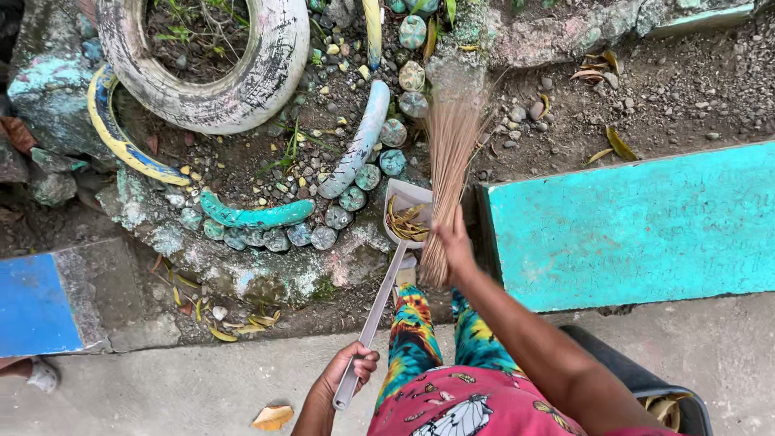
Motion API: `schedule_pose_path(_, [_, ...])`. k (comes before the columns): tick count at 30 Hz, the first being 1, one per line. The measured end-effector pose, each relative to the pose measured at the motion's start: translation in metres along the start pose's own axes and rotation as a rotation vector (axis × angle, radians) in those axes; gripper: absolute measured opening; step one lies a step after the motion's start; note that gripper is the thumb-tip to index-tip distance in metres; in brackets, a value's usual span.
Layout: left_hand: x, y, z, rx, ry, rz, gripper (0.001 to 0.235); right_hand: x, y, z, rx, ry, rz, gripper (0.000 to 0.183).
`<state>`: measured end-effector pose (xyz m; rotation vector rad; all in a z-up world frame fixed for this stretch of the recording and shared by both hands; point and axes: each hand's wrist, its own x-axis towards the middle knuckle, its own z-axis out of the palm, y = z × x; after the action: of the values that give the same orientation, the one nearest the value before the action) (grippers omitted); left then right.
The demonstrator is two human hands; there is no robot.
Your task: The person sweeps dried leaves into a dustpan and empties them into a bin.
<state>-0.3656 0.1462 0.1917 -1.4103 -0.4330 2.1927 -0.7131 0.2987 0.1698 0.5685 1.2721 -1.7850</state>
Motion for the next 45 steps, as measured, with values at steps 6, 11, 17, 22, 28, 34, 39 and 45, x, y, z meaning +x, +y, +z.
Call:
schedule_pose_path(6, [-0.011, -0.001, 0.003, 0.117, 0.080, 0.132, 0.015, -0.058, 0.067, 0.010, 0.095, -0.016, 0.055, 0.097])
schedule_pose_path(11, [-0.004, 0.014, -0.019, 0.059, 0.029, 0.062, 0.017, 0.024, 0.031, 0.003, 0.102, -0.075, 0.231, 0.081])
schedule_pose_path(17, [-0.018, 0.030, -0.034, 0.135, 0.061, 0.045, 0.013, -0.068, 0.042, 0.055, 0.186, 0.104, 0.124, 0.091])
schedule_pose_path(22, [-0.039, 0.045, -0.040, 0.167, 0.060, 0.028, 0.018, -0.003, 0.036, 0.048, 0.286, -0.104, 0.235, 0.075])
schedule_pose_path(28, [-0.069, 0.061, -0.039, 0.267, 0.083, 0.029, 0.015, -0.071, 0.070, 0.091, 0.216, 0.105, 0.002, 0.070])
schedule_pose_path(34, [-0.073, 0.083, -0.063, 0.266, 0.064, -0.007, 0.017, 0.001, 0.090, 0.059, 0.102, 0.027, 0.233, 0.071])
schedule_pose_path(39, [-0.071, 0.094, -0.085, 0.261, 0.043, -0.072, 0.020, 0.014, 0.096, 0.006, -0.172, 0.090, -0.090, 0.090])
schedule_pose_path(45, [-0.072, 0.101, -0.079, 0.281, 0.026, -0.021, 0.016, -0.070, 0.065, 0.020, -0.100, 0.152, -0.140, 0.102])
